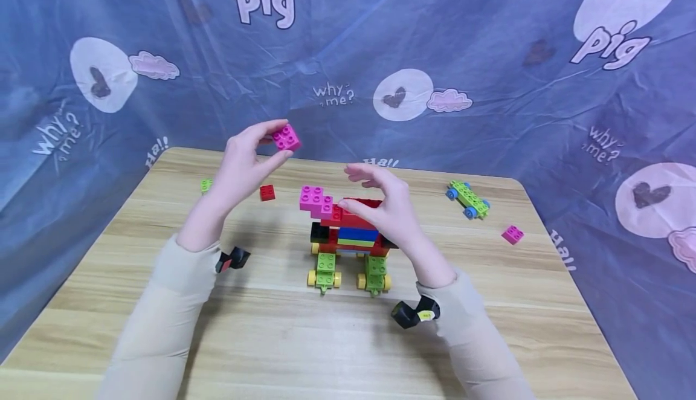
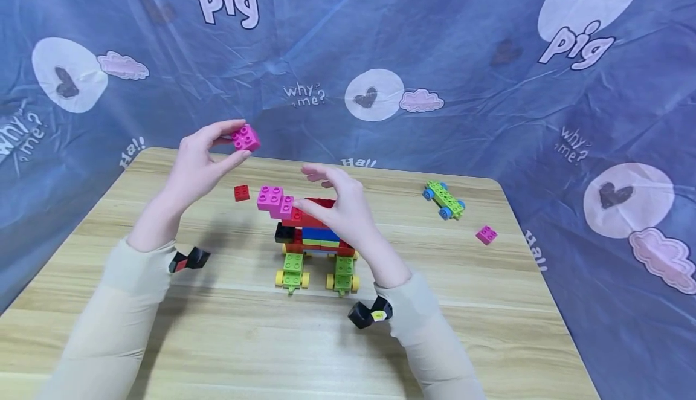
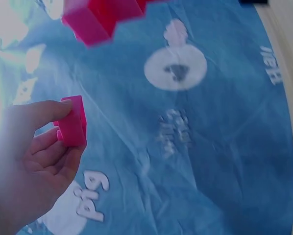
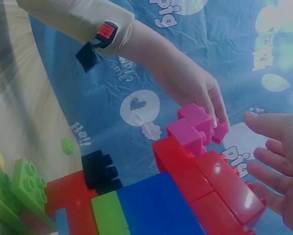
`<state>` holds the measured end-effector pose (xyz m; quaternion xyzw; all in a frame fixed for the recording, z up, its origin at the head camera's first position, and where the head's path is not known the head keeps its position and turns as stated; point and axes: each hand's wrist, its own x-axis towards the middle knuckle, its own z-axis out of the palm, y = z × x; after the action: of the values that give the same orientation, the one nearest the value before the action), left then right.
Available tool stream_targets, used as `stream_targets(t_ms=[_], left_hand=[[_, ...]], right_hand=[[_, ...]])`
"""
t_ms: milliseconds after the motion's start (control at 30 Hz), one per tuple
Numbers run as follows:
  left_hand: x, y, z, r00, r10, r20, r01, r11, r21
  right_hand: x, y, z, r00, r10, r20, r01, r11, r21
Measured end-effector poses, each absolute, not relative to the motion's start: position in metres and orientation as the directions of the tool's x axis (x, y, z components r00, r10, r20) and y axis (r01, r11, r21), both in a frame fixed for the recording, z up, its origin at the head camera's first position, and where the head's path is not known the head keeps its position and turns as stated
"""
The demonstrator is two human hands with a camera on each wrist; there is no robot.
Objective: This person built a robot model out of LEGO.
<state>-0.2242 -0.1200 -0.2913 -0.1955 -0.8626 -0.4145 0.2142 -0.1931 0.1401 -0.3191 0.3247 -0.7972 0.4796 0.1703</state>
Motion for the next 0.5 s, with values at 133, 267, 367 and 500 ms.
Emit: stream_targets(t_ms=[133,267,367,500], left_hand=[[-0.214,-0.103,-0.289,-0.805,0.195,0.560,0.563,0.549,0.618],[-0.204,-0.087,-0.288,-0.774,0.249,0.582,0.615,0.515,0.597],[-0.198,-0.075,-0.288,-0.759,0.286,0.585,0.641,0.485,0.595],[-0.193,-0.060,-0.289,-0.759,0.312,0.571,0.646,0.469,0.602]], right_hand=[[-0.191,0.147,-0.316,-0.729,-0.316,0.608,-0.685,0.330,-0.650],[-0.192,0.156,-0.314,-0.731,-0.300,0.613,-0.683,0.334,-0.650],[-0.194,0.165,-0.312,-0.733,-0.306,0.608,-0.681,0.334,-0.652],[-0.196,0.176,-0.309,-0.740,-0.296,0.604,-0.672,0.334,-0.660]])
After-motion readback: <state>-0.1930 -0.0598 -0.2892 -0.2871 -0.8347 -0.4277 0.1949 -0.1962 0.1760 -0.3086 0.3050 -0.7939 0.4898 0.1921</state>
